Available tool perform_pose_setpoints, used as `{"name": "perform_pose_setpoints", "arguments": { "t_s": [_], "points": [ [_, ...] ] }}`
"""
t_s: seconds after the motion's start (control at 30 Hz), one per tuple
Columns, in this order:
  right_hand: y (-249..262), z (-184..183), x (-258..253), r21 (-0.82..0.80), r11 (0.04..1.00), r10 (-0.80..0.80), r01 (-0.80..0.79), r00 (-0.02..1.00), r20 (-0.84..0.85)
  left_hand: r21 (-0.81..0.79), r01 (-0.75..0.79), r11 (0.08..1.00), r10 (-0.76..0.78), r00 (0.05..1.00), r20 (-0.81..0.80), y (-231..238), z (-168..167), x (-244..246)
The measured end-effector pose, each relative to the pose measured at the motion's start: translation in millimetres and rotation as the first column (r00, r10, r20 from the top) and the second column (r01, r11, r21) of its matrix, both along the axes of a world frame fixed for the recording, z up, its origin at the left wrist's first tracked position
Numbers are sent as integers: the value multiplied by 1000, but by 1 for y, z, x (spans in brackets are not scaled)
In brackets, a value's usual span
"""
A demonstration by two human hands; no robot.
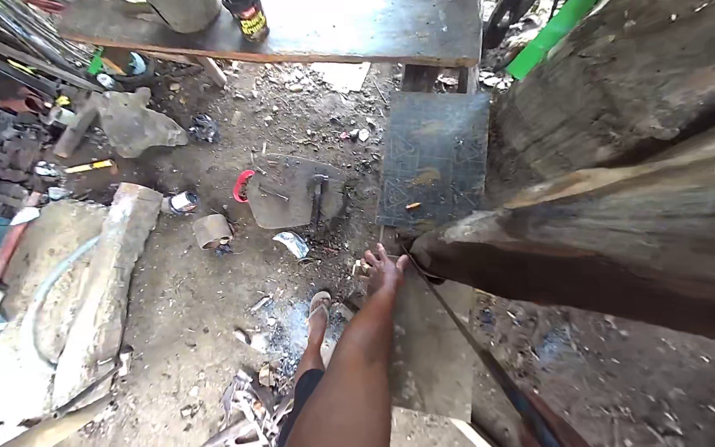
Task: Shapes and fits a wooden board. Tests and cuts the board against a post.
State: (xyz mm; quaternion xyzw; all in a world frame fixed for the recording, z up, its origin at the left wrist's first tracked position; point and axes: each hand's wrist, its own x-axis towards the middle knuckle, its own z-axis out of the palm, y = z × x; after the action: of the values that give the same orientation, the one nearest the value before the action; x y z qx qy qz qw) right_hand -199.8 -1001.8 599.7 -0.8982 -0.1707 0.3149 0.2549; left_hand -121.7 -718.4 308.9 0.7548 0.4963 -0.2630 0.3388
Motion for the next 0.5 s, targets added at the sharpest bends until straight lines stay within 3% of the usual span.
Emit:
{"name": "perform_pose_setpoints", "arguments": {
  "t_s": [0.1, 0.17, 0.23, 0.3, 0.37, 0.43, 0.5],
  "points": [
    [47, -67, 24, 13, 999, -31, 30, 995, 94, -50, 17, 999, -15, 1000, 23, 2, 10, 3],
    [45, -74, 16, 5, 998, -60, 60, 988, 139, -71, 23, 997, -20, 999, 33, 1, 4, 4],
    [25, -43, -3, 3, 998, -58, 59, 979, 194, -62, 28, 998, -25, 999, 35, 0, -4, 0],
    [3, 8, -22, -14, 997, -71, 75, 984, 166, -49, 14, 999, -12, 999, 35, 3, -3, 2],
    [-11, 34, -35, -34, 997, -62, 68, 988, 140, -38, 3, 999, -2, 999, 46, -4, -6, 1],
    [-1, 15, -27, -29, 999, -36, 41, 989, 142, -17, 10, 1000, -9, 999, 30, -2, -6, 4],
    [27, -43, -9, -35, 999, -27, 34, 980, 199, -5, 26, 1000, -26, 1000, 12, -3, -9, 1]
  ]
}}
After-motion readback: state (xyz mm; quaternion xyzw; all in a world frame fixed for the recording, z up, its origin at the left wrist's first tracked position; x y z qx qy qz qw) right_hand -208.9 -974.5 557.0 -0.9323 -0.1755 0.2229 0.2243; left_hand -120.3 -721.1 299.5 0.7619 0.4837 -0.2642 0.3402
